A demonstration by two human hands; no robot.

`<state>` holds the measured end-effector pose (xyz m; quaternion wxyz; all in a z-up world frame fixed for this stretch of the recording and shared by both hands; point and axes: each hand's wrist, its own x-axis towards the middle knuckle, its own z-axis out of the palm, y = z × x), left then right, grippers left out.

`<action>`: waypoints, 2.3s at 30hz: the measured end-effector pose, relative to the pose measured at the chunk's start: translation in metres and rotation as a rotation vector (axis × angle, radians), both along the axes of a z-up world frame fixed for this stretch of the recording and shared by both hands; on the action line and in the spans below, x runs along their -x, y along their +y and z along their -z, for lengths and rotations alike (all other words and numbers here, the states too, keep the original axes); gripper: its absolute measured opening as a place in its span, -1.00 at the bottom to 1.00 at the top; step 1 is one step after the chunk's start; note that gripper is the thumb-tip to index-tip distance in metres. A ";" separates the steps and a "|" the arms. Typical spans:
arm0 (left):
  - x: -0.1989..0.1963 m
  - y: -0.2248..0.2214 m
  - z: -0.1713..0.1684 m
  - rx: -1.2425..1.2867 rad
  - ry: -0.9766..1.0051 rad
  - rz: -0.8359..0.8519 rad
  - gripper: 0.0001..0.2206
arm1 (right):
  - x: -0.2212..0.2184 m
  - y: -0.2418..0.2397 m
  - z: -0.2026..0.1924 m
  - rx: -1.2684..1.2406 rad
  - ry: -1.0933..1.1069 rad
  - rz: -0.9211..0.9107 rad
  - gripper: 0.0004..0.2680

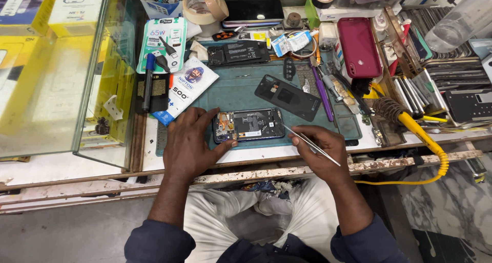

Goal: The person uses tweezers to manipulate internal components of a disassembled smartphone on a cluttered workbench. They repeatedly probe and adjust small parts near the battery and motherboard area without completing a visible final state.

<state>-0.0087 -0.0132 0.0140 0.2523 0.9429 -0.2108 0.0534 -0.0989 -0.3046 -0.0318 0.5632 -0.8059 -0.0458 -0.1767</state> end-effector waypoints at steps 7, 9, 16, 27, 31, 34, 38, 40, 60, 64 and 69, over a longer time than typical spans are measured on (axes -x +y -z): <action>0.000 -0.001 0.002 -0.022 0.015 -0.010 -0.24 | 0.000 -0.002 0.004 -0.081 -0.015 -0.008 -0.79; 0.000 0.000 0.002 -0.036 0.050 -0.025 -0.24 | 0.001 -0.003 0.007 -0.089 0.021 0.019 -0.83; 0.000 0.000 0.003 -0.029 0.006 -0.008 -0.25 | -0.004 -0.005 0.013 0.003 0.022 0.070 -0.94; 0.000 0.000 0.003 -0.023 0.014 -0.010 -0.25 | -0.006 0.003 0.004 0.090 0.055 0.137 -0.96; 0.000 0.000 0.002 -0.019 0.011 -0.007 -0.25 | -0.007 0.004 0.002 0.111 0.059 0.148 -0.96; -0.001 -0.001 0.001 -0.026 0.029 -0.010 -0.25 | -0.007 0.004 0.001 0.113 0.034 0.119 -0.96; -0.001 -0.001 0.003 -0.031 0.076 -0.036 -0.25 | -0.007 0.005 0.002 0.083 0.069 0.125 -0.95; -0.001 -0.001 0.002 -0.022 0.060 -0.030 -0.26 | -0.007 0.005 0.000 0.092 0.070 0.126 -0.95; -0.005 0.001 0.003 0.011 0.049 0.013 -0.27 | -0.004 0.005 -0.006 0.130 0.023 0.048 -0.92; -0.004 0.001 0.003 0.015 0.037 0.006 -0.27 | -0.002 0.009 -0.005 0.103 -0.059 0.087 -0.94; -0.003 -0.001 0.001 0.001 0.081 -0.033 -0.26 | -0.004 0.006 -0.005 0.094 0.009 0.096 -0.96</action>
